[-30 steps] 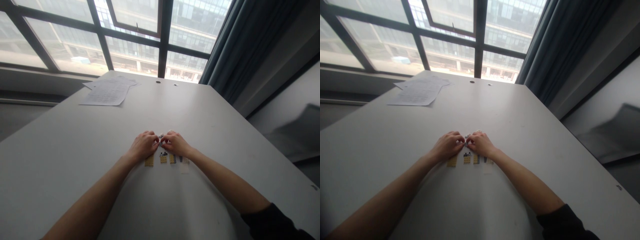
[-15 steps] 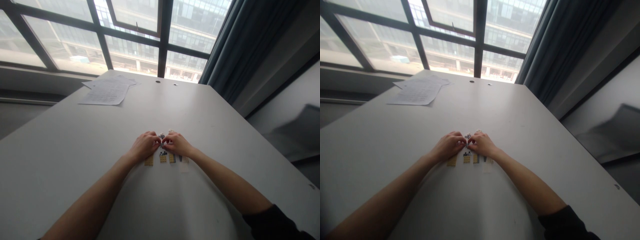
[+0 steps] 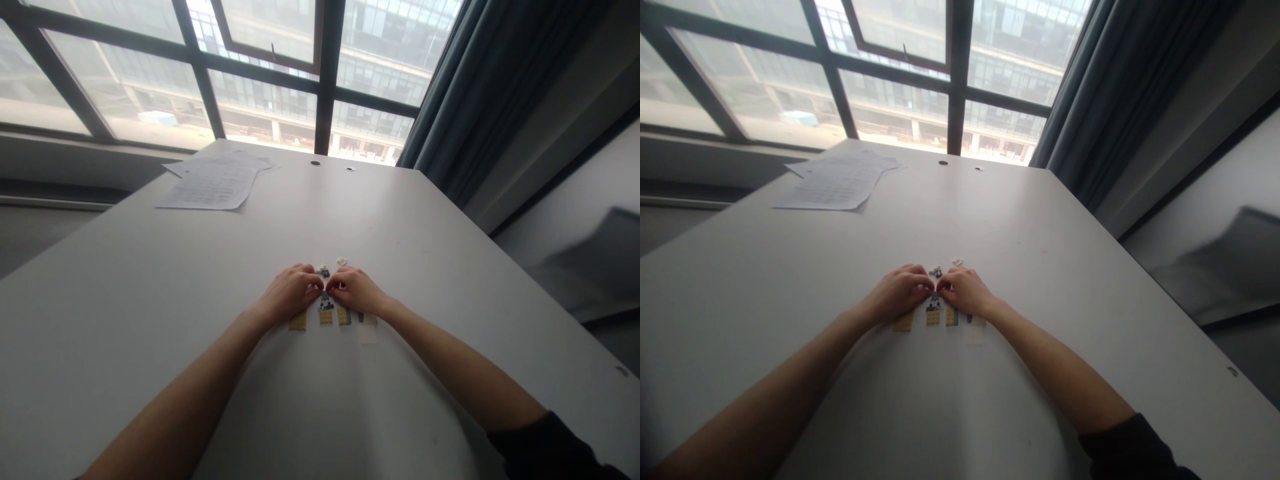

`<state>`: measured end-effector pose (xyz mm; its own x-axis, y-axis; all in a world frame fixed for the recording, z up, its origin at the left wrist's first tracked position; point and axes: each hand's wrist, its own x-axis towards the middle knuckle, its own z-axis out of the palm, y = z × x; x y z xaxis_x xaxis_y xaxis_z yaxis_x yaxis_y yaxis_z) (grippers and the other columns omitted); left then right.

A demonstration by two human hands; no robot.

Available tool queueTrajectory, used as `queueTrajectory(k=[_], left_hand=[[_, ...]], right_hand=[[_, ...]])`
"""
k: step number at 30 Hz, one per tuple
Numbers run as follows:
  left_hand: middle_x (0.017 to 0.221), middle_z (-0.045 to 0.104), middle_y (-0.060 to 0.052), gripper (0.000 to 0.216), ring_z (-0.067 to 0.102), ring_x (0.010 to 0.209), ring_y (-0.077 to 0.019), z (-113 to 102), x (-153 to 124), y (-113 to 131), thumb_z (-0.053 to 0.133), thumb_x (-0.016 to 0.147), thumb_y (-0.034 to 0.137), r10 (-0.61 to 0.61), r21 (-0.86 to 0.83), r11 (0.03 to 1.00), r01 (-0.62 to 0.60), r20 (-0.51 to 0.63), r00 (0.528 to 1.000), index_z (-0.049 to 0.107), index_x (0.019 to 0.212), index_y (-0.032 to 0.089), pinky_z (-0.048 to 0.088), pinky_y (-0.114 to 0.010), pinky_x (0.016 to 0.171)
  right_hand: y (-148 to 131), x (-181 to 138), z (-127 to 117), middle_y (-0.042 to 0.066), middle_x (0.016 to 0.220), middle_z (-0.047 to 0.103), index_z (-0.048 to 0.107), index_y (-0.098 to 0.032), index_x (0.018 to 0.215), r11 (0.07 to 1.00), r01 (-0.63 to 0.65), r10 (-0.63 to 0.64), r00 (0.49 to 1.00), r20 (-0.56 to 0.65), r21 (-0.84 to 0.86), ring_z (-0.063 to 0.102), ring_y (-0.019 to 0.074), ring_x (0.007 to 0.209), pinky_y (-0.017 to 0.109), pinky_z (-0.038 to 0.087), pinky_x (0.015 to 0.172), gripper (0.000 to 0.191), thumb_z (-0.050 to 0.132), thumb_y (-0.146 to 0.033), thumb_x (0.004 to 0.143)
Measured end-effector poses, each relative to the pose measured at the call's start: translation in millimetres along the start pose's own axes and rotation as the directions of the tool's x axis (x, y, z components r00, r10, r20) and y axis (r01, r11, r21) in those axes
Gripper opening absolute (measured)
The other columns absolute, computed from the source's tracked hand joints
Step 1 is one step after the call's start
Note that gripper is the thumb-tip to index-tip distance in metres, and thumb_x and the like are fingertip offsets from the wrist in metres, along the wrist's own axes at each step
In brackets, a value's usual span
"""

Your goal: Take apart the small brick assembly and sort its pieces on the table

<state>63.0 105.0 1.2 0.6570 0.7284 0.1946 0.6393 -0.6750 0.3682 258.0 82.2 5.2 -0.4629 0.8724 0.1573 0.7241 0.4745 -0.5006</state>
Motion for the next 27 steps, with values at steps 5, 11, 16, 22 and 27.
queueTrajectory(k=[5, 11, 16, 22, 27], left_hand=[[0.088, 0.065, -0.004, 0.021, 0.058, 0.088, -0.0192, 0.6, -0.2, -0.2, 0.050, 0.084, 0.026, 0.017, 0.002, 1.000, -0.017, -0.005, 1.000, 0.071, 0.082, 0.025, 0.044, -0.030, 0.079], [0.088, 0.065, -0.003, 0.021, 0.058, 0.087, -0.0186, 1.7, -0.1, 0.0, 0.050, 0.084, 0.025, 0.031, 0.000, 1.000, -0.031, -0.004, 1.000, 0.071, 0.083, 0.025, 0.044, -0.029, 0.080], [0.089, 0.065, -0.003, 0.021, 0.058, 0.087, -0.0186, 0.4, -0.3, -0.7, 0.050, 0.083, 0.025, 0.030, -0.002, 1.000, -0.030, 0.006, 1.000, 0.071, 0.084, 0.025, 0.045, -0.029, 0.080], [0.094, 0.063, -0.005, 0.022, 0.058, 0.091, -0.0208, 0.5, -0.8, -7.5, 0.049, 0.083, 0.028, -0.072, 0.044, 0.996, 0.073, -0.040, 0.997, 0.068, 0.093, 0.023, 0.046, -0.032, 0.081], [0.107, 0.059, -0.005, 0.036, 0.055, 0.098, -0.0225, 2.9, -0.6, -8.2, 0.049, 0.086, 0.030, -0.081, 0.155, 0.984, 0.092, -0.080, 0.994, 0.059, 0.120, 0.029, 0.044, -0.035, 0.087]], right_hand=[[-0.5, -0.4, -1.1, 0.002, 0.078, 0.064, 0.072, -0.019, 0.085, 1.000, 0.011, -0.011, 1.000, 0.001, -0.007, 0.056, 0.0136, 0.077, 0.026, 0.042, 0.075, 0.014, 0.062, -0.012, 0.079], [0.8, -1.4, 0.9, 0.001, 0.078, 0.063, 0.072, -0.018, 0.084, 1.000, 0.022, -0.022, 1.000, -0.006, -0.006, 0.056, 0.0129, 0.076, 0.024, 0.042, 0.074, 0.014, 0.062, -0.011, 0.079], [2.9, -2.0, 1.9, 0.001, 0.077, 0.063, 0.072, -0.018, 0.084, 1.000, 0.022, -0.022, 1.000, -0.012, 0.015, 0.056, 0.0125, 0.075, 0.024, 0.042, 0.074, 0.013, 0.063, -0.010, 0.078], [6.4, 0.8, -1.9, 0.001, 0.079, 0.062, 0.070, -0.019, 0.089, 0.999, -0.050, 0.049, 0.996, -0.070, -0.009, 0.055, 0.0127, 0.075, 0.025, 0.042, 0.076, 0.015, 0.062, -0.010, 0.079], [9.1, 5.1, -1.4, 0.003, 0.092, 0.062, 0.066, -0.021, 0.109, 0.993, -0.070, 0.062, 0.995, -0.080, -0.099, 0.057, 0.0149, 0.085, 0.028, 0.041, 0.083, 0.030, 0.063, -0.014, 0.080]])
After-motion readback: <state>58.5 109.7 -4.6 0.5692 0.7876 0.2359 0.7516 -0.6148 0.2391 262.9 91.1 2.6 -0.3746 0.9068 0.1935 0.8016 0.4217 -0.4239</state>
